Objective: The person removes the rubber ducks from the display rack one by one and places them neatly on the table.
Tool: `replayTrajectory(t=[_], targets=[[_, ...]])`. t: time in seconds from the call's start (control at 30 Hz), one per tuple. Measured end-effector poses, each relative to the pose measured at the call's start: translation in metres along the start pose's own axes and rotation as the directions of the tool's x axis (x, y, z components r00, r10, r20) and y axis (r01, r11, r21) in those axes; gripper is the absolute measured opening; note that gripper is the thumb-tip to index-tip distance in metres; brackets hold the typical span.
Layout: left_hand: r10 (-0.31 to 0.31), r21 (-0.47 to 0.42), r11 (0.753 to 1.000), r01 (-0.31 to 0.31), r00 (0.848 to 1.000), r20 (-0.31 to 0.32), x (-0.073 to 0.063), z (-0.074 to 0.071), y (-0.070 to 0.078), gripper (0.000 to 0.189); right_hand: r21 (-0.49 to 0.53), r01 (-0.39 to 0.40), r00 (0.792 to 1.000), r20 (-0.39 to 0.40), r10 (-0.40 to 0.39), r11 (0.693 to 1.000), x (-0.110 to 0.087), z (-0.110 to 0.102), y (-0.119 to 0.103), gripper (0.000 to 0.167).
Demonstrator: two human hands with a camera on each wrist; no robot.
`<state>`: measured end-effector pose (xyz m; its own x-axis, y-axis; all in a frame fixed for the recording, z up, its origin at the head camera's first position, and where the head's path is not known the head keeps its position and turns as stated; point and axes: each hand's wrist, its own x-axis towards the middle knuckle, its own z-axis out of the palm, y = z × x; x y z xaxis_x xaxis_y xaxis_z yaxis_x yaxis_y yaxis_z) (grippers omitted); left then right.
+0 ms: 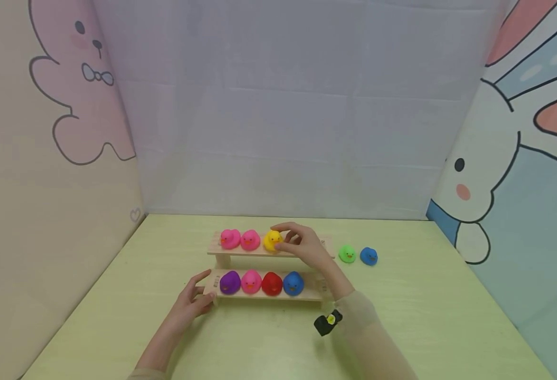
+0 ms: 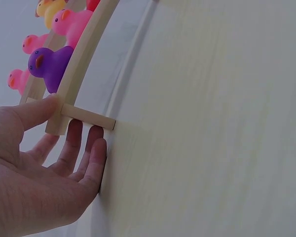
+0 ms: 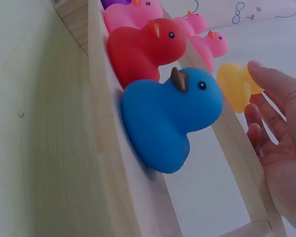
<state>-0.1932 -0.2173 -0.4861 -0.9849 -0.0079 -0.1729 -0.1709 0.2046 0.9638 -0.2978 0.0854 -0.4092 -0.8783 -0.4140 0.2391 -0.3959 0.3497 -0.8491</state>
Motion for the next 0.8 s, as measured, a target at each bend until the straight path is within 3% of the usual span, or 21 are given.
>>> replayTrajectory(t=[0.3,0.6,0.8], targets=[[0.007,-0.001,1.0,-0.007,1.0,0.006,-0.001,0.0,0.001,0.061,0.04,0.043,0.992,-0.117,-0.038,0.998,-0.002,-0.011,0.002,0.037],[-0.004,-0.006,1.0,0.004,1.0,0.0,-0.001,0.0,0.002,0.061,0.009,0.132,0.967,-0.22,-0.127,0.991,-0.006,-0.03,0.0,0.038],[0.0,-0.004,1.0,0.0,1.0,0.003,-0.001,-0.001,0.003,0.061,-0.006,0.136,0.952,-0.276,-0.132,0.991,-0.022,-0.044,-0.025,0.037]])
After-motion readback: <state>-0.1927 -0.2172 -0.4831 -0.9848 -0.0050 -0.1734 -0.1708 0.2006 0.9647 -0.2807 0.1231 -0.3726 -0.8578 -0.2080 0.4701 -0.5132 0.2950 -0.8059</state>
